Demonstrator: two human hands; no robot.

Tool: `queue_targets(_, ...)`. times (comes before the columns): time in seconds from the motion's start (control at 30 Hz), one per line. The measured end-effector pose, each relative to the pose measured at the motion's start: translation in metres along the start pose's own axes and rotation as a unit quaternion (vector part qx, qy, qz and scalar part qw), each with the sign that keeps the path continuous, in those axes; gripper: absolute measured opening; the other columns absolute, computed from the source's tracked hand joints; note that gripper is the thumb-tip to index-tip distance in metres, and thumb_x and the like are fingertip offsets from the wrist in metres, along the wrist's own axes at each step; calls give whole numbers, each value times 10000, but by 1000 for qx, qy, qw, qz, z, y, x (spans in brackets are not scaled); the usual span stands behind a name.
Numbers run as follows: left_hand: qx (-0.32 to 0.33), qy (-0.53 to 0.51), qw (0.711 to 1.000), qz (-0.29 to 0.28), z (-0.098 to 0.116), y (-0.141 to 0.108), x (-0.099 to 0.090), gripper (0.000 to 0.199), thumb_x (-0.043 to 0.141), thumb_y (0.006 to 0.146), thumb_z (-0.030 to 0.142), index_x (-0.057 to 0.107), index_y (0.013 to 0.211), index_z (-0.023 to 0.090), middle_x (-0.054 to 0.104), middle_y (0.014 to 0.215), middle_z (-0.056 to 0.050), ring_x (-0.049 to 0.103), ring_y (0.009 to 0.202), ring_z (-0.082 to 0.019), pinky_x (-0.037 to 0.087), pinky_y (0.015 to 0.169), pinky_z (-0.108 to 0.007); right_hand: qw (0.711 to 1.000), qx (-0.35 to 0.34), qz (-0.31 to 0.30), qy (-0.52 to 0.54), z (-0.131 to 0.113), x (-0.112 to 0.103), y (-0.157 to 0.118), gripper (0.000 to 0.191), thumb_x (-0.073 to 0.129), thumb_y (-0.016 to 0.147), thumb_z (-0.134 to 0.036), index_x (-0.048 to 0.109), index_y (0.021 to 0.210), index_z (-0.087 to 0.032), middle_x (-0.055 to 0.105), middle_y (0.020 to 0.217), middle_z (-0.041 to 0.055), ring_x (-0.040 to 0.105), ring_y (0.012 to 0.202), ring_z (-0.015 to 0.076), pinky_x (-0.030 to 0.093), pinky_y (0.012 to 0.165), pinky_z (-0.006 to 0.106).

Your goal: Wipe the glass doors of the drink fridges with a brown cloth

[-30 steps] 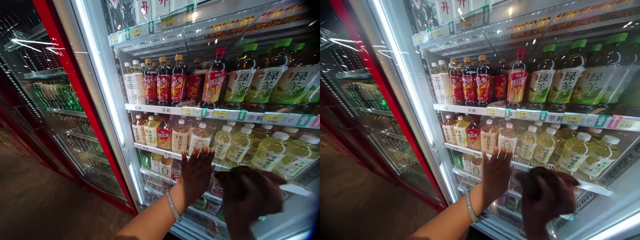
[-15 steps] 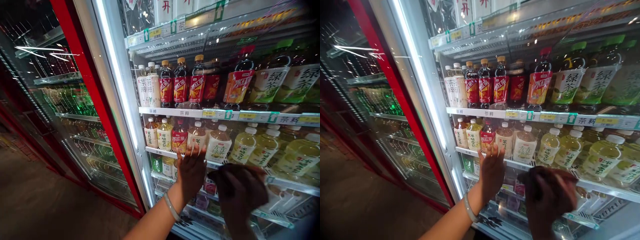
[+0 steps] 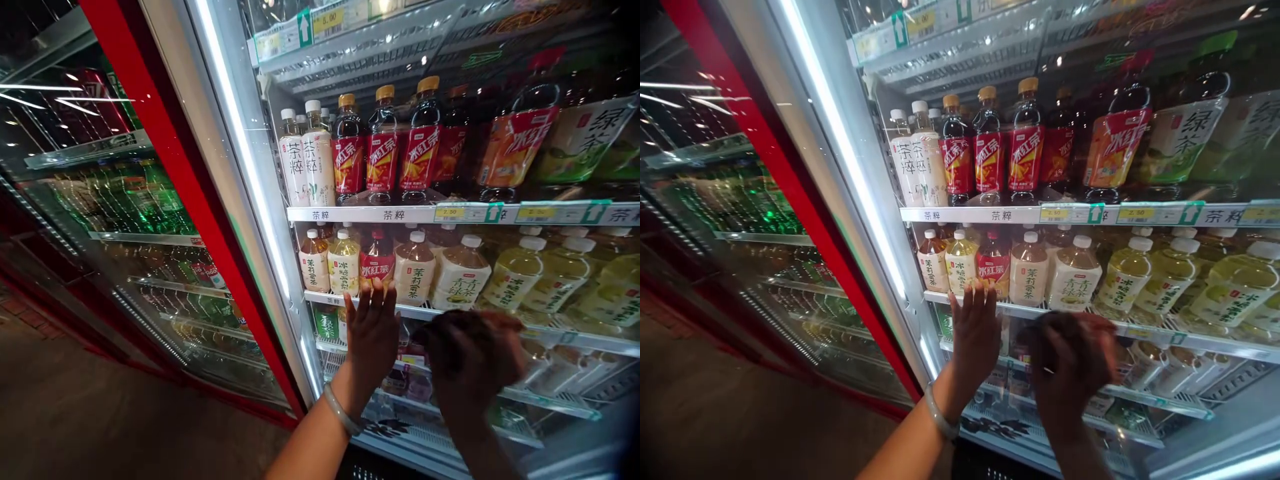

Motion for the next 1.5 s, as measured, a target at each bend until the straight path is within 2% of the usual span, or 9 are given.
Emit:
queue_targets(0.17,-2,-28,999,16,-22,1,-15,720,485,1033,179,176,1681,126,217,1754,-117,106,1652,-237,67,1372,-480,991,-132,-26,9,-75,34,41,419,820,837,-211,689,1224,-307,619,1325,62,529,1391,311,494,1155,555)
queue_targets(0.3,-22,-19,1000,11,-49,2,-19,730,497,1024,133,180,1682,139,337,1708,-152,143,1644,-249,153,1361,-535,993,-110,30,-31,-56,19,65,437,877,796,-293,690,1190,-300,624,1379,68,574,1366,346,489,1142,622)
queue_targets(0.43,-13,-34,999,14,-66,-7,-20,713,518,1034,166,213,1679,167,449,1651,-148,209,1629,-233,184,1357,-496,997,-1,64,-42,-55,23,21,413,852,814,-284,677,1188,-272,616,1389,99,581,1345,360,483,1112,656)
queue_targets(0.63,5,-33,999,17,-88,-8,-30,635,455,1076,219,242,1669,133,494,1618,-162,166,1634,-215,41,1367,-487,988,-141,-52,30,-129,75,23,376,744,882,-148,685,1224,-291,664,1316,61,551,1374,290,480,1177,554)
queue_targets(0.87,-3,3,999,32,-121,-24,-35,660,462,1061,143,211,1672,138,422,1657,-162,129,1636,-238,78,1364,-543,996,-62,43,-43,-98,54,23,473,858,792,-214,678,1222,-294,601,1417,114,557,1394,391,456,1186,631)
queue_targets(1.1,-5,-33,999,33,-146,-51,-36,647,424,1075,160,186,1676,146,310,1691,-144,133,1627,-211,74,1364,-491,984,-161,-63,45,-180,107,15,402,719,883,-120,716,1232,-320,715,1262,24,598,1338,239,522,1168,455)
queue_targets(1.23,-29,-29,999,19,-166,-50,-41,715,483,1049,126,160,1684,179,236,1719,-129,121,1631,-243,121,1356,-522,989,-144,-19,36,-160,95,47,426,811,829,-180,699,1221,-303,655,1361,69,541,1409,307,453,1206,583)
queue_targets(1.37,-33,-15,999,-7,-174,-73,-37,722,488,1044,129,160,1685,189,247,1717,-132,140,1626,-252,177,1351,-530,996,-92,2,-16,-145,88,5,386,825,831,-215,688,1189,-261,628,1363,115,569,1373,328,478,1169,597)
queue_targets(1.5,3,-22,999,-23,-175,-104,-27,669,448,1068,161,174,1678,160,380,1668,-165,176,1614,-262,244,1333,-573,990,-118,-61,36,-189,118,-38,283,720,907,-167,724,1158,-298,705,1225,40,630,1279,233,550,1126,468)
Point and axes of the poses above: each hand's wrist, its own y-axis towards the middle knuckle, its own x-axis out of the palm, z = x × y, the point moved 7 cm from there along y, towards the middle knuckle
